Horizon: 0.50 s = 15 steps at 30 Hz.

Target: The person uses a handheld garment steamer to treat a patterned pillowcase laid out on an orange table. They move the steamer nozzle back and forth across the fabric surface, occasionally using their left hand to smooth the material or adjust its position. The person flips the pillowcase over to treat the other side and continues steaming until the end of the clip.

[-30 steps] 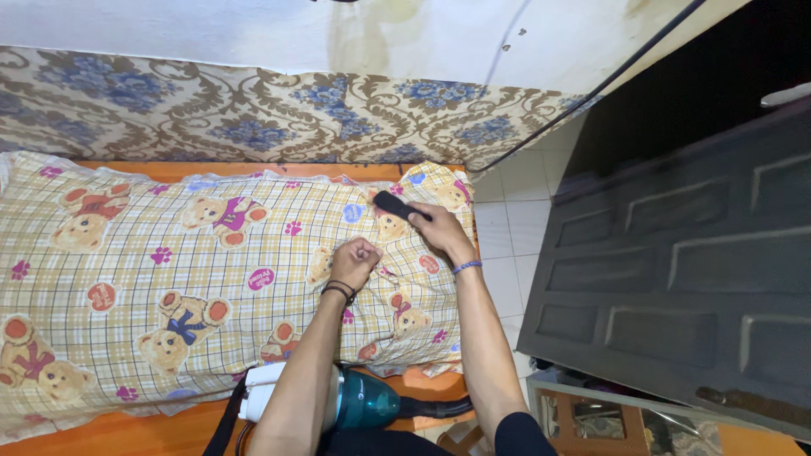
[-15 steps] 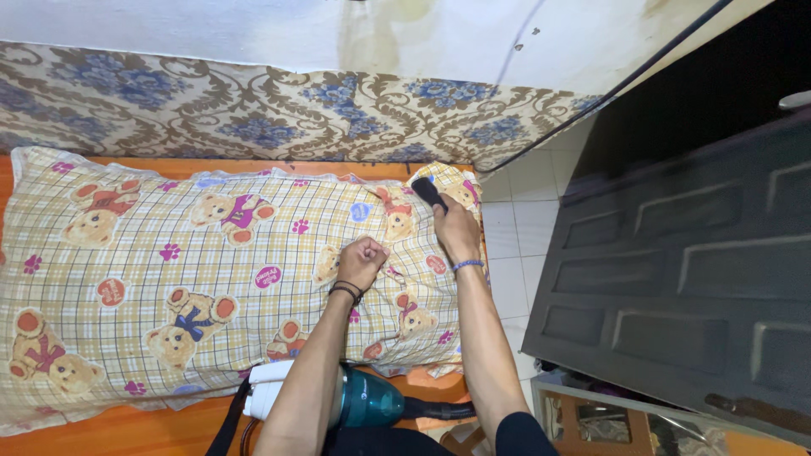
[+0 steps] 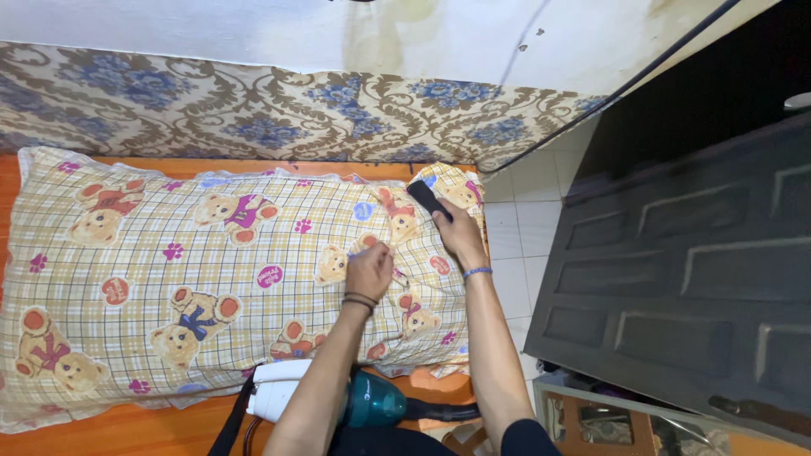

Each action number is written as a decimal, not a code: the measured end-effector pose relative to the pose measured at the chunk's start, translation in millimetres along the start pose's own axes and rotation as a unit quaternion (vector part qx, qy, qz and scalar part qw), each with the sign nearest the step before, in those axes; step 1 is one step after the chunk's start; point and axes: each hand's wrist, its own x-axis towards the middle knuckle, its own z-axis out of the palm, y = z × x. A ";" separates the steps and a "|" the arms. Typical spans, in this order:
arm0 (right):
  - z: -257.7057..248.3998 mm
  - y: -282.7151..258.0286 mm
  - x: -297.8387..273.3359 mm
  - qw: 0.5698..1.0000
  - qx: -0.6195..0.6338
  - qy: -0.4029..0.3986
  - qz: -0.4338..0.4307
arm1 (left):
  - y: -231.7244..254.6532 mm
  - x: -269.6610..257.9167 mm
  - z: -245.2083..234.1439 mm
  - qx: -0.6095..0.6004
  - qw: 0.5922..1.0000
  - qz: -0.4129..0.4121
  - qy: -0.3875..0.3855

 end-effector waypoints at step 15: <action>-20.1 -1.6 -10.7 0.997 -0.028 -0.012 0.069 | 27.0 25.6 -13.3 0.297 0.920 0.171 -0.187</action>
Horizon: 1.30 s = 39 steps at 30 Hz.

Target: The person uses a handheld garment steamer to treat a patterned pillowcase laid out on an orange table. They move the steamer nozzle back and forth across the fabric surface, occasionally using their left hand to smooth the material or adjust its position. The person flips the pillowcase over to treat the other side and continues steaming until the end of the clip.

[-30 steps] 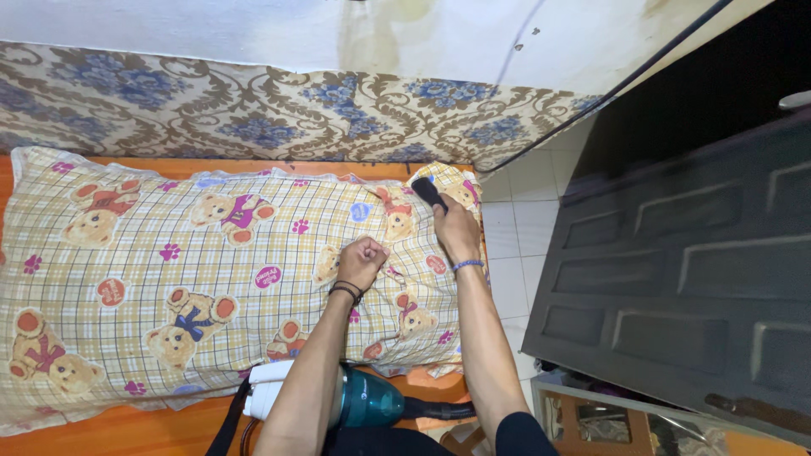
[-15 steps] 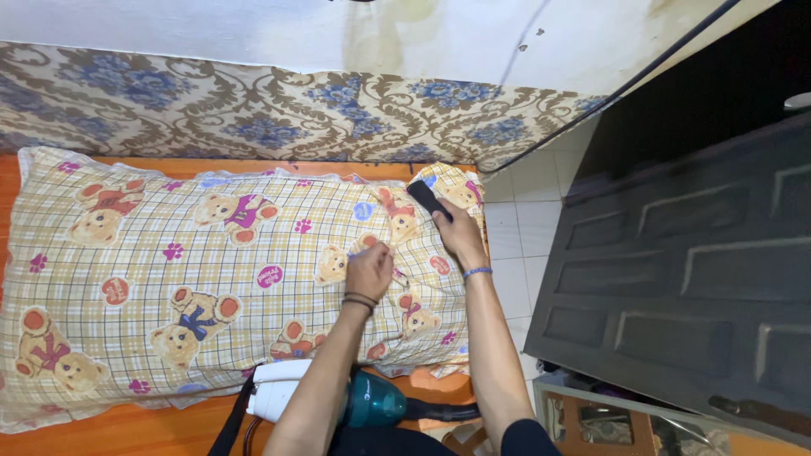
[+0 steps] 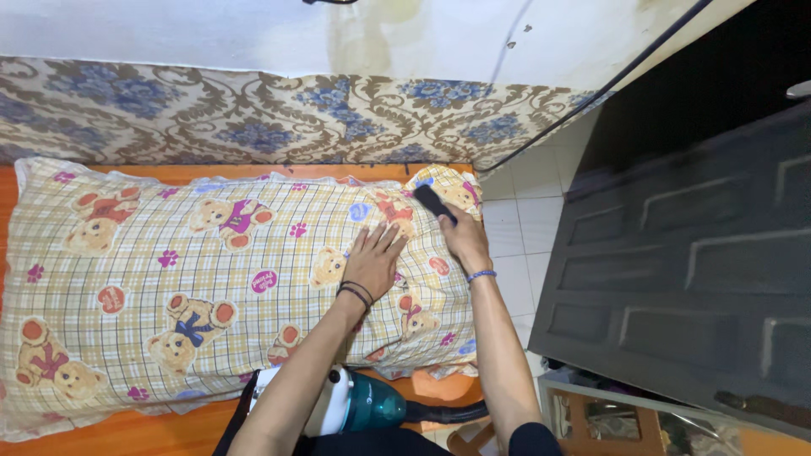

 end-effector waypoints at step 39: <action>-13.1 -24.4 11.6 0.998 0.001 -0.031 0.062 | -0.9 2.1 -4.9 0.047 0.997 -0.015 -0.056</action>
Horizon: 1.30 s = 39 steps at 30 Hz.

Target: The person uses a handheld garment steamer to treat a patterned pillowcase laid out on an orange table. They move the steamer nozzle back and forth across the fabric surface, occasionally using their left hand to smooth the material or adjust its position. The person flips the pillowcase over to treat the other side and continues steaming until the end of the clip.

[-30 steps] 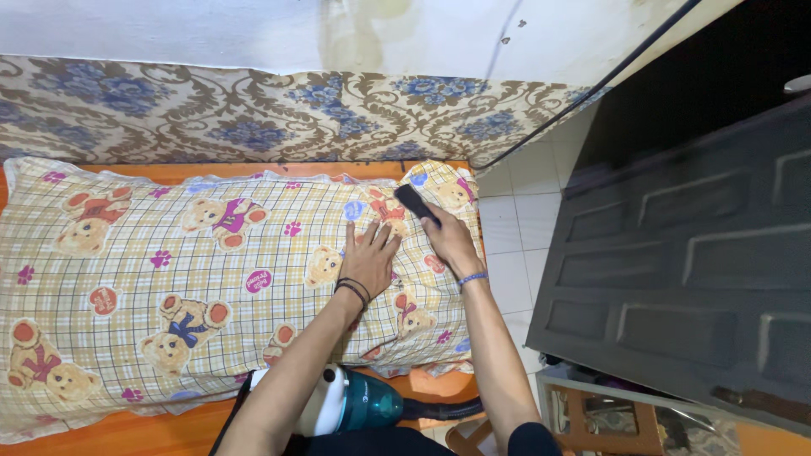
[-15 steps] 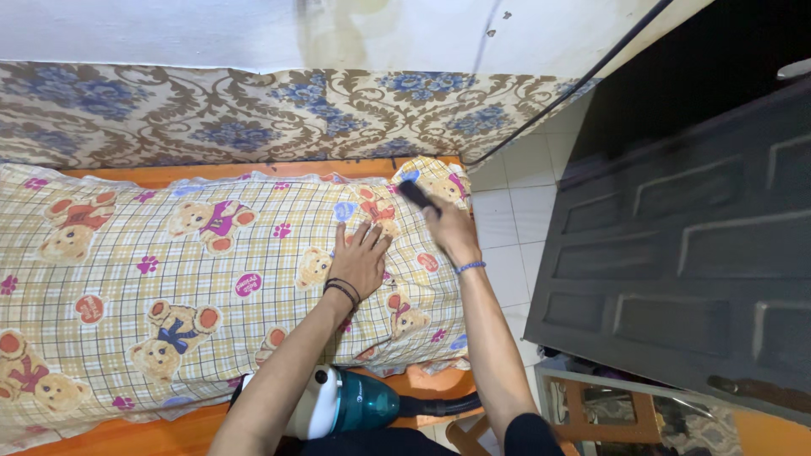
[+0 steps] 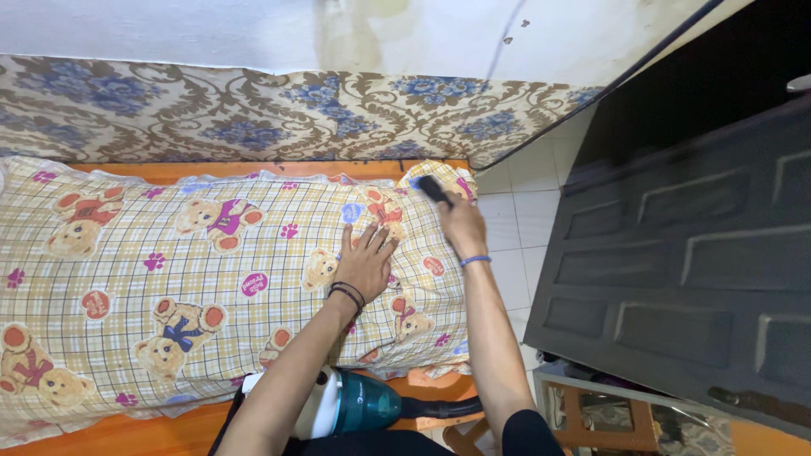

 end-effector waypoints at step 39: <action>-35.5 131.8 -97.4 0.997 0.059 0.040 0.002 | -0.1 -3.2 9.0 -0.007 0.999 0.000 0.050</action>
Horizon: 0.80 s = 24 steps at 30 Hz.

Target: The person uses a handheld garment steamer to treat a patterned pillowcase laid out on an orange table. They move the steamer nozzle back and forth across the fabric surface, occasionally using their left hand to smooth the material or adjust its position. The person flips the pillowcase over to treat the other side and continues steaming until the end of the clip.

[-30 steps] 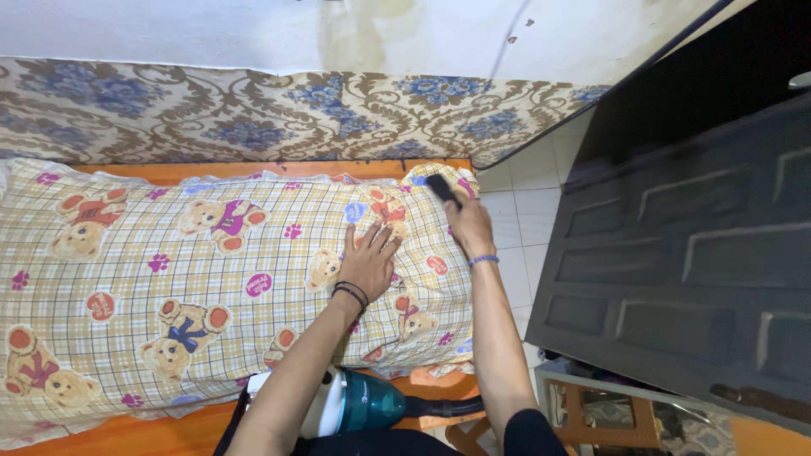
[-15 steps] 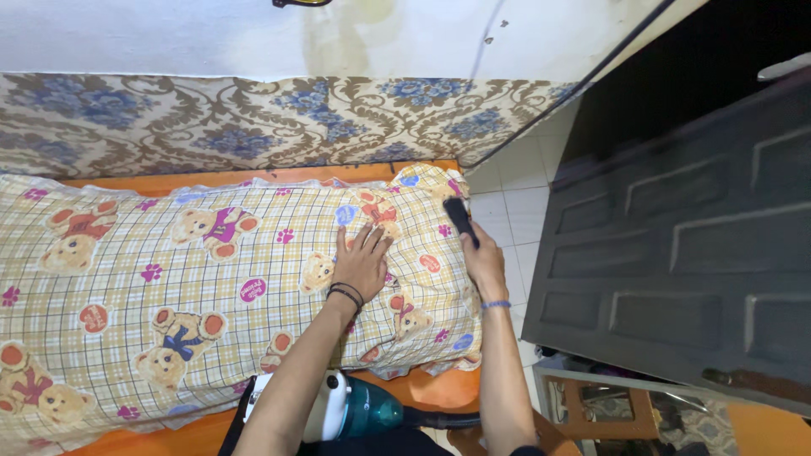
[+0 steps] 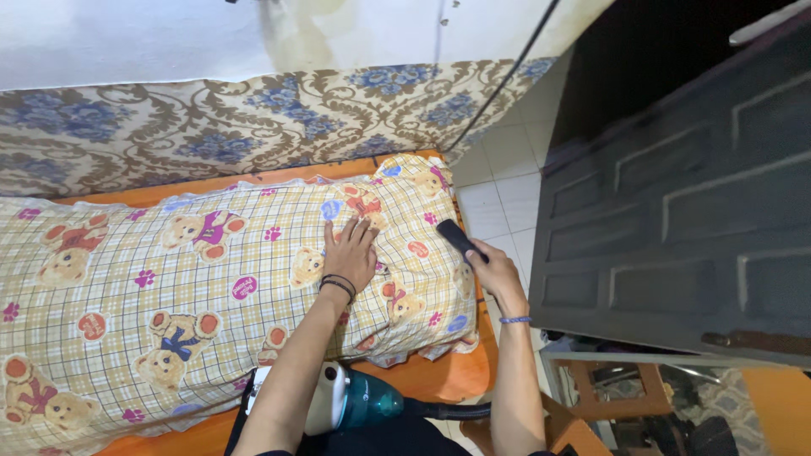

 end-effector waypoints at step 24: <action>24.3 -21.5 -35.8 0.999 0.038 -0.036 0.000 | 6.1 -6.7 3.0 -0.039 0.999 -0.023 -0.002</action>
